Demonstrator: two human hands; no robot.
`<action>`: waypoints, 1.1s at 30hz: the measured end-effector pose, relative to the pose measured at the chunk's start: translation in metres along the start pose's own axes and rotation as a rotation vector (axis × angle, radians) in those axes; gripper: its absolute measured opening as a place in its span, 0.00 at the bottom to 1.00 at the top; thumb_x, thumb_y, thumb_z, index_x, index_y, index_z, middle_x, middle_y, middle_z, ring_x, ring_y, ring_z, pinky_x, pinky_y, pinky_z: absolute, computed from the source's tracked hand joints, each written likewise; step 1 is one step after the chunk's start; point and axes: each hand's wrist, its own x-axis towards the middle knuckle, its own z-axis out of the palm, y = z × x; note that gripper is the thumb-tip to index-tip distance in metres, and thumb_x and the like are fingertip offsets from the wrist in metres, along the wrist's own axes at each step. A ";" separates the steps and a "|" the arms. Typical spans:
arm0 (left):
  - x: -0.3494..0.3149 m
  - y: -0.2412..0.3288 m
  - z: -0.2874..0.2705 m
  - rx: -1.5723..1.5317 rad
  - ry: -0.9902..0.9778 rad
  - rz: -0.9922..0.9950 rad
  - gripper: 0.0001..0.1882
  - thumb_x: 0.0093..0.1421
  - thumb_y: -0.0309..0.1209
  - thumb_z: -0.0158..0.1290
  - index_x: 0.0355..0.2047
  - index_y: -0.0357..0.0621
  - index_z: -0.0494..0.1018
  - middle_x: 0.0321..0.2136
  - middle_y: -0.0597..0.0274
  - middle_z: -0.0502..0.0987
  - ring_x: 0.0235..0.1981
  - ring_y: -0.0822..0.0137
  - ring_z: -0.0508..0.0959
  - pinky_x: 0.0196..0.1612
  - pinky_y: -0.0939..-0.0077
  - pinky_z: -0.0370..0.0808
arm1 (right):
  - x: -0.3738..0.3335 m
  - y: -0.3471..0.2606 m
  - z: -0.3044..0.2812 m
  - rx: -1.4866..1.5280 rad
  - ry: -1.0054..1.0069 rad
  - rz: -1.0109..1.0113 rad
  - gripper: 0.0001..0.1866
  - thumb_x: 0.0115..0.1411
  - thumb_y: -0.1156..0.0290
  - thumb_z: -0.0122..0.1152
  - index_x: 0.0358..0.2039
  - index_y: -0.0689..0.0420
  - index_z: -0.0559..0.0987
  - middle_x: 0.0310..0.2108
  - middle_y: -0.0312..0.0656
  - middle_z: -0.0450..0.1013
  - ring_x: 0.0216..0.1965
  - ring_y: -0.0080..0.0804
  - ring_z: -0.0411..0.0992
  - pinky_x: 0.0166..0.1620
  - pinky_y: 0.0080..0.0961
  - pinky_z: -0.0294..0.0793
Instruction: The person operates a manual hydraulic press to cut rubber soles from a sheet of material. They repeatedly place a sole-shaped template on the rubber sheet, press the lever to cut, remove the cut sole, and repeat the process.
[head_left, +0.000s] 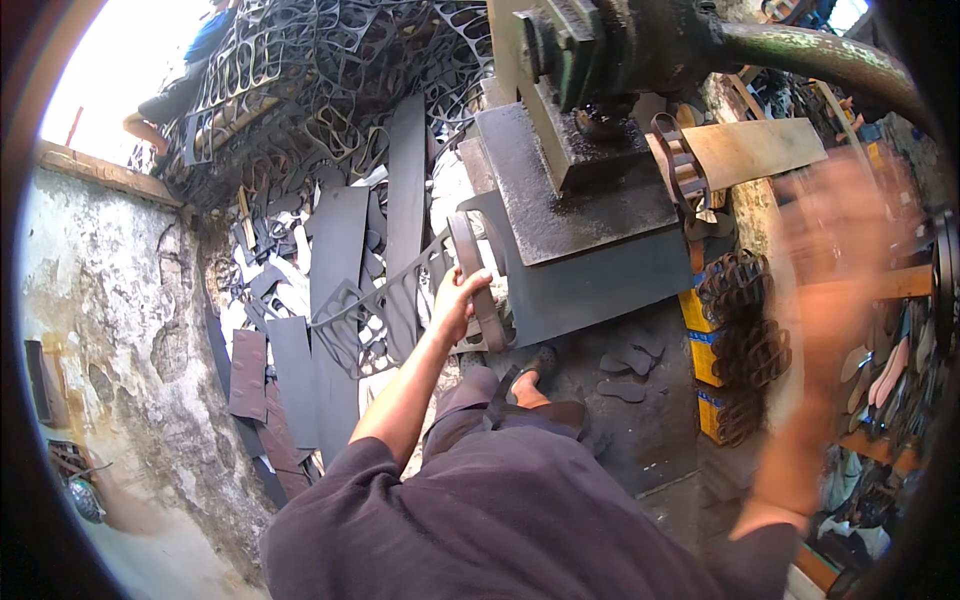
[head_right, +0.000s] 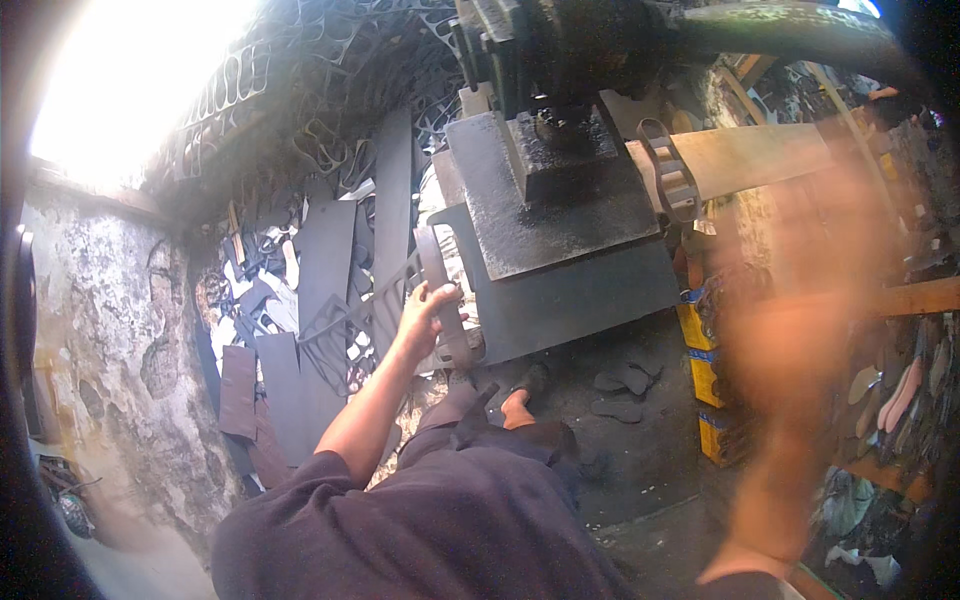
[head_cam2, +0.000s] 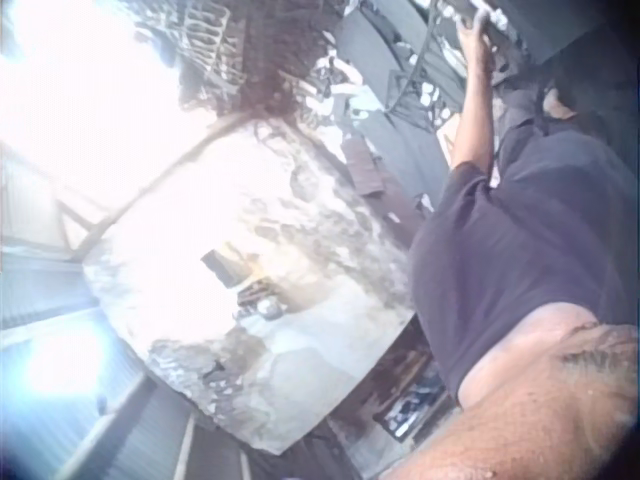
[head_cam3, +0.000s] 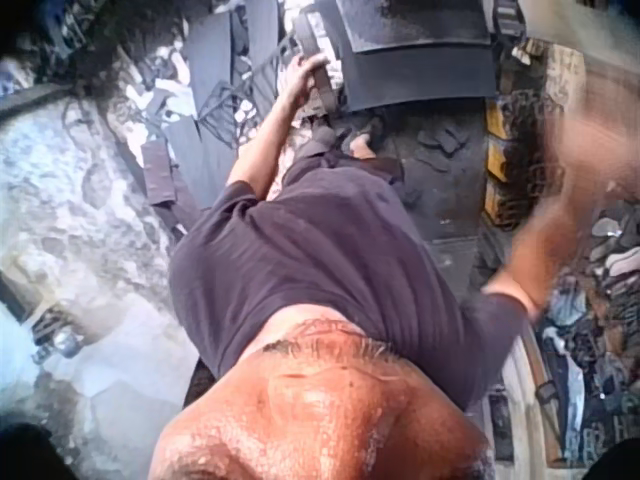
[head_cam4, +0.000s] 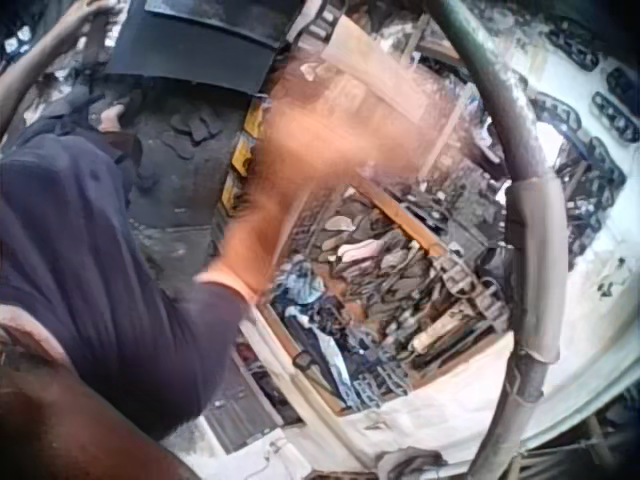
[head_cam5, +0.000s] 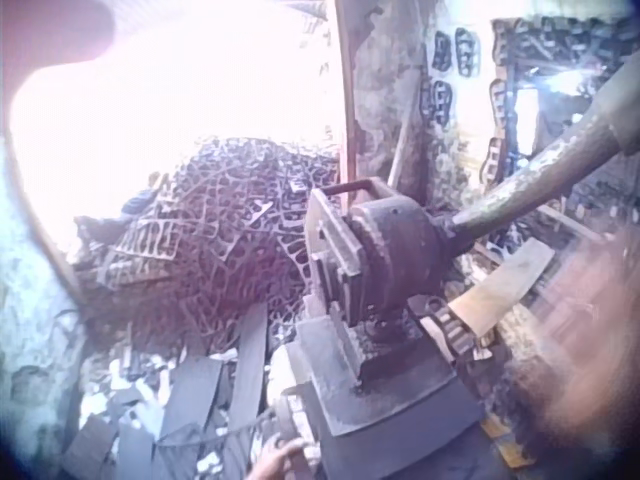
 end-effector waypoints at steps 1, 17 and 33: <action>0.009 0.002 0.000 -0.036 -0.154 -0.019 0.43 0.59 0.40 0.67 0.66 0.34 0.58 0.54 0.50 0.75 0.51 0.58 0.79 0.48 0.55 0.84 | -0.040 -0.035 0.065 0.161 -0.225 0.114 0.28 0.64 0.49 0.65 0.55 0.59 0.79 0.58 0.50 0.74 0.59 0.46 0.71 0.62 0.44 0.69; -0.073 0.091 0.072 0.261 0.032 0.430 0.60 0.52 0.41 0.75 0.71 0.39 0.42 0.60 0.46 0.64 0.61 0.55 0.69 0.62 0.61 0.69 | -0.142 -0.201 0.222 0.506 -0.148 0.376 0.53 0.53 0.55 0.76 0.72 0.61 0.57 0.69 0.57 0.59 0.69 0.55 0.59 0.68 0.46 0.63; 0.039 -0.013 0.116 0.613 0.078 0.193 0.18 0.70 0.27 0.53 0.58 0.37 0.72 0.50 0.56 0.81 0.51 0.67 0.80 0.57 0.73 0.73 | -0.177 0.340 0.287 -0.124 0.003 0.975 0.44 0.53 0.51 0.74 0.63 0.65 0.69 0.60 0.61 0.70 0.60 0.58 0.69 0.65 0.48 0.65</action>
